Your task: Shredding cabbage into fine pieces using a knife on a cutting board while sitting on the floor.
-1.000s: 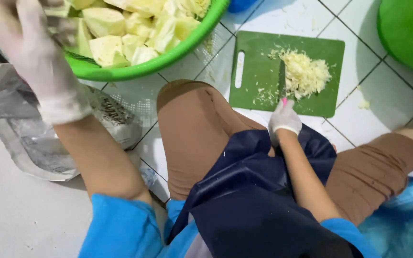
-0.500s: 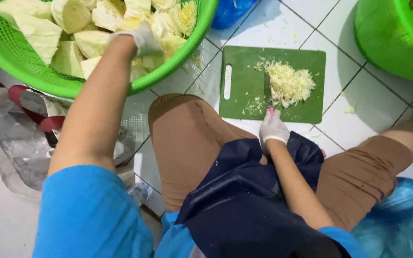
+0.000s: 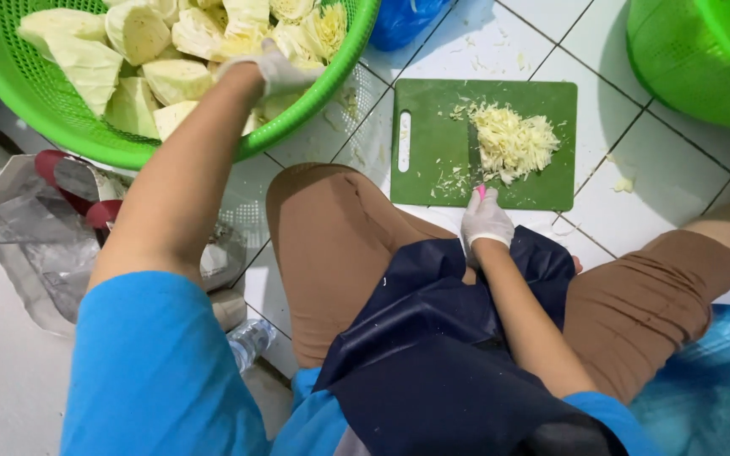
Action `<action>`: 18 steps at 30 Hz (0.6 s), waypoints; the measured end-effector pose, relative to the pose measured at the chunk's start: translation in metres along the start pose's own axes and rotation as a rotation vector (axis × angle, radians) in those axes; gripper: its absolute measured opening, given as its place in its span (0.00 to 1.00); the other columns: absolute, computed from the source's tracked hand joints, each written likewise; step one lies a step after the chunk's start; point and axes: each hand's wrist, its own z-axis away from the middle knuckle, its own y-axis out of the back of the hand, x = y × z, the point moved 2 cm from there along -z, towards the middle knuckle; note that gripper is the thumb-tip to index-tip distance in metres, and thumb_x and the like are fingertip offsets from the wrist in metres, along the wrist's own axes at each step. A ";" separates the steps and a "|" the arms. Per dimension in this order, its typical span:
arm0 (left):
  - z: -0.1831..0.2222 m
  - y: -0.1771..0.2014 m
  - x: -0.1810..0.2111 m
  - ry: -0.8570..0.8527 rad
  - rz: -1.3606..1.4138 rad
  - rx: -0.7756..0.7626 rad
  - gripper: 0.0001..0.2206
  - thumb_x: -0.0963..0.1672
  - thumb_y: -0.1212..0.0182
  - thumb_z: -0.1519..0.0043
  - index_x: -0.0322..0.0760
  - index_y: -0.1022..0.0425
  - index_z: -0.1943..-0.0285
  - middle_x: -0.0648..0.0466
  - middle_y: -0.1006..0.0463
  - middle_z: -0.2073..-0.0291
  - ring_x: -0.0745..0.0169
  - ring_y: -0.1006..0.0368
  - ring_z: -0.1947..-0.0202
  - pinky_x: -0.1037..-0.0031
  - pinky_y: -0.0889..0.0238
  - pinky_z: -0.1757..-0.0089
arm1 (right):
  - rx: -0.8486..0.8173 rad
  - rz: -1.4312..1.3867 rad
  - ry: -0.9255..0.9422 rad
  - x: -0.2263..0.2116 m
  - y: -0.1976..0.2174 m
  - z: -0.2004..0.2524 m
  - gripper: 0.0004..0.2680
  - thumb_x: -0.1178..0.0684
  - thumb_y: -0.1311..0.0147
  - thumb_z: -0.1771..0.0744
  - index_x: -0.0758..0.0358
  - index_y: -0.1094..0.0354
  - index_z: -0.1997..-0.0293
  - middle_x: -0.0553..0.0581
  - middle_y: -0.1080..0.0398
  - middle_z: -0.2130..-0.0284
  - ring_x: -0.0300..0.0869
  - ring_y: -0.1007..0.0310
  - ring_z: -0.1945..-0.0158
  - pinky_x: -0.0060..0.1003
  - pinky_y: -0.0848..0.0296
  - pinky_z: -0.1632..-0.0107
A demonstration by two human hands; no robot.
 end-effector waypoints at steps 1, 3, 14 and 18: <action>-0.010 -0.002 0.001 -0.014 -0.018 0.008 0.50 0.64 0.56 0.53 0.37 0.72 0.29 0.37 0.59 0.33 0.45 0.54 0.34 0.61 0.57 0.39 | 0.012 0.009 0.007 0.002 -0.003 -0.004 0.15 0.41 0.73 0.32 0.62 0.46 0.54 0.68 0.30 0.73 0.62 0.29 0.66 0.51 0.34 0.60; -0.026 -0.014 0.009 -0.038 -0.044 0.019 0.45 0.63 0.60 0.47 0.41 0.75 0.29 0.39 0.58 0.33 0.48 0.50 0.36 0.64 0.54 0.40 | 0.015 0.006 0.002 0.002 -0.003 -0.004 0.15 0.41 0.73 0.32 0.62 0.46 0.53 0.68 0.30 0.72 0.62 0.29 0.66 0.51 0.34 0.60; -0.039 -0.017 0.022 -0.279 -0.139 0.085 0.22 0.48 0.44 0.45 0.48 0.34 0.39 0.49 0.25 0.58 0.54 0.27 0.70 0.65 0.32 0.63 | 0.008 0.005 -0.010 -0.006 0.002 0.001 0.14 0.42 0.72 0.32 0.62 0.45 0.53 0.68 0.30 0.73 0.62 0.29 0.67 0.51 0.34 0.60; -0.019 0.002 0.010 -0.285 0.008 0.044 0.18 0.47 0.50 0.42 0.50 0.34 0.41 0.52 0.31 0.53 0.60 0.35 0.63 0.67 0.39 0.60 | 0.005 0.006 -0.016 -0.007 0.005 0.004 0.15 0.42 0.72 0.32 0.62 0.46 0.52 0.68 0.30 0.72 0.62 0.29 0.66 0.51 0.34 0.59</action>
